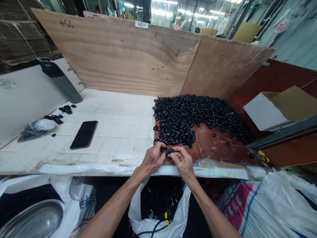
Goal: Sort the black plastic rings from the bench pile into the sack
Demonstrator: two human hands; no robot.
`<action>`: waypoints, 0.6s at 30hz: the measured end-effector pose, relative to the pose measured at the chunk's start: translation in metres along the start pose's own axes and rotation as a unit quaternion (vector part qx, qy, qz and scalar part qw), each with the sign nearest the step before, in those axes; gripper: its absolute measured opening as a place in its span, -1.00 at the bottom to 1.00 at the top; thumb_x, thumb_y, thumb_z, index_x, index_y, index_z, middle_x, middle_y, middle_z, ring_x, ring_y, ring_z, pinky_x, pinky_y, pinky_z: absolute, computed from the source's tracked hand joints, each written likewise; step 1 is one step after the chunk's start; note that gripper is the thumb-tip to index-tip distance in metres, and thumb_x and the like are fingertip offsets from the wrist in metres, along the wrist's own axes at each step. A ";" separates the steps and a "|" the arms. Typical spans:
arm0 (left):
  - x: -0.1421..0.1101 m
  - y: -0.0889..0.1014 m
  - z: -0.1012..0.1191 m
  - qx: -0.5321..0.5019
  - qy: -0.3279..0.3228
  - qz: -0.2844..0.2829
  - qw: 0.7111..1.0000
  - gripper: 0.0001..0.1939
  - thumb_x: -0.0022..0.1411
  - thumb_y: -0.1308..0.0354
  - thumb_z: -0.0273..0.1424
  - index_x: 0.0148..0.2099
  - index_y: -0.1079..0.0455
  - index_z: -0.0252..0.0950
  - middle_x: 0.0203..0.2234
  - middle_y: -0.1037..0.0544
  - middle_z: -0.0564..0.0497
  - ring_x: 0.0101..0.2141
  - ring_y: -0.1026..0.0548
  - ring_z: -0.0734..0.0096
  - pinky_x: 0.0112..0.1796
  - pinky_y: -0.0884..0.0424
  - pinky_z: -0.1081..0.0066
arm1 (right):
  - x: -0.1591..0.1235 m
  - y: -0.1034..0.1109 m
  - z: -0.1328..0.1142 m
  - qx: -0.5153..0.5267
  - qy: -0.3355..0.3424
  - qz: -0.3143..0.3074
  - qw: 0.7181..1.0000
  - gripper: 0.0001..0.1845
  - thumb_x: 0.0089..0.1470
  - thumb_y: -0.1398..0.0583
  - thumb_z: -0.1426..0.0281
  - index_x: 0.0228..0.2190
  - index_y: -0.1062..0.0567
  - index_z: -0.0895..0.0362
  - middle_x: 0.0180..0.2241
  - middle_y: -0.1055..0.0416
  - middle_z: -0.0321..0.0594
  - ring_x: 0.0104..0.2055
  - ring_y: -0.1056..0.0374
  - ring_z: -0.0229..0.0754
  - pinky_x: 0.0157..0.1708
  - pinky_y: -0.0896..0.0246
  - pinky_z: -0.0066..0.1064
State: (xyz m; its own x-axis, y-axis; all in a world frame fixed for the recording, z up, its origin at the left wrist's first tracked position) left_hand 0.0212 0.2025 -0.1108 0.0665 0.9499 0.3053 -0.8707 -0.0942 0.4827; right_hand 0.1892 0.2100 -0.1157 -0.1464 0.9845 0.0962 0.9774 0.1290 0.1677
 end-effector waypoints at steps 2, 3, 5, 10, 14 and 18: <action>0.000 0.000 0.001 -0.062 0.008 -0.011 0.998 -0.74 0.19 -0.15 -0.50 -0.06 -0.30 -0.24 -0.21 -0.53 -0.01 -0.24 -0.58 0.35 -0.20 -0.52 0.37 | 0.002 -0.001 0.000 -0.024 0.019 0.007 1.000 -0.73 0.11 -0.24 0.28 -0.15 -0.47 0.11 -0.30 -0.55 -0.17 -0.33 -0.50 -0.14 -0.32 -0.42 -0.37; 0.000 0.001 0.001 -0.087 0.013 -0.016 0.996 -0.74 0.19 -0.15 -0.50 -0.06 -0.29 -0.25 -0.20 -0.52 -0.01 -0.25 -0.58 0.36 -0.21 -0.53 0.38 | 0.002 -0.001 0.000 -0.039 0.031 0.009 0.999 -0.75 0.11 -0.24 0.29 -0.15 -0.49 0.11 -0.27 -0.54 -0.16 -0.32 -0.49 -0.15 -0.33 -0.42 -0.38; -0.001 0.002 0.003 -0.120 0.026 -0.025 0.992 -0.74 0.17 -0.17 -0.49 -0.07 -0.29 -0.26 -0.20 -0.51 -0.01 -0.27 -0.58 0.39 -0.22 -0.54 0.39 | 0.001 0.000 -0.003 -0.066 0.055 0.010 0.996 -0.79 0.13 -0.22 0.31 -0.18 -0.53 0.10 -0.25 -0.52 -0.15 -0.31 -0.47 -0.16 -0.35 -0.41 -0.39; -0.002 0.005 0.006 -0.193 0.057 -0.040 0.979 -0.74 0.18 -0.19 -0.47 -0.06 -0.31 -0.28 -0.18 -0.51 -0.03 -0.21 -0.57 0.38 -0.14 -0.53 0.37 | -0.004 0.003 -0.008 -0.097 0.062 0.008 0.993 -0.80 0.15 -0.22 0.30 -0.20 -0.50 0.12 -0.32 -0.49 -0.17 -0.35 -0.44 -0.17 -0.40 -0.38 -0.42; -0.003 0.005 0.008 -0.249 0.067 -0.063 0.964 -0.75 0.22 -0.19 -0.44 -0.04 -0.34 -0.31 -0.18 -0.52 -0.05 -0.23 -0.58 0.38 -0.16 -0.54 0.37 | -0.006 0.004 -0.011 -0.110 0.068 0.014 0.992 -0.80 0.14 -0.22 0.31 -0.20 -0.49 0.13 -0.33 -0.49 -0.19 -0.37 -0.43 -0.19 -0.41 -0.36 -0.43; -0.001 0.008 0.012 -0.220 0.008 -0.059 0.974 -0.82 0.23 -0.21 -0.43 -0.10 -0.43 -0.33 -0.19 -0.54 -0.08 -0.16 -0.55 0.33 -0.09 -0.50 0.34 | -0.006 0.002 -0.014 -0.105 0.070 0.019 0.992 -0.80 0.15 -0.22 0.29 -0.21 -0.49 0.13 -0.32 -0.50 -0.19 -0.38 -0.44 -0.20 -0.38 -0.36 -0.42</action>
State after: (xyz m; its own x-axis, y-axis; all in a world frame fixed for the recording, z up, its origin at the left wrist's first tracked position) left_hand 0.0199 0.1972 -0.0977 0.1737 0.9513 0.2546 -0.9823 0.1490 0.1136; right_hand 0.1900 0.2025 -0.1018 -0.1433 0.9603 0.2392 0.9315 0.0492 0.3605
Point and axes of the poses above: each hand's wrist, its own x-axis towards the middle knuckle, its own y-axis out of the back of the hand, z = x × y, the point moved 2 cm from there along x, towards the middle knuckle
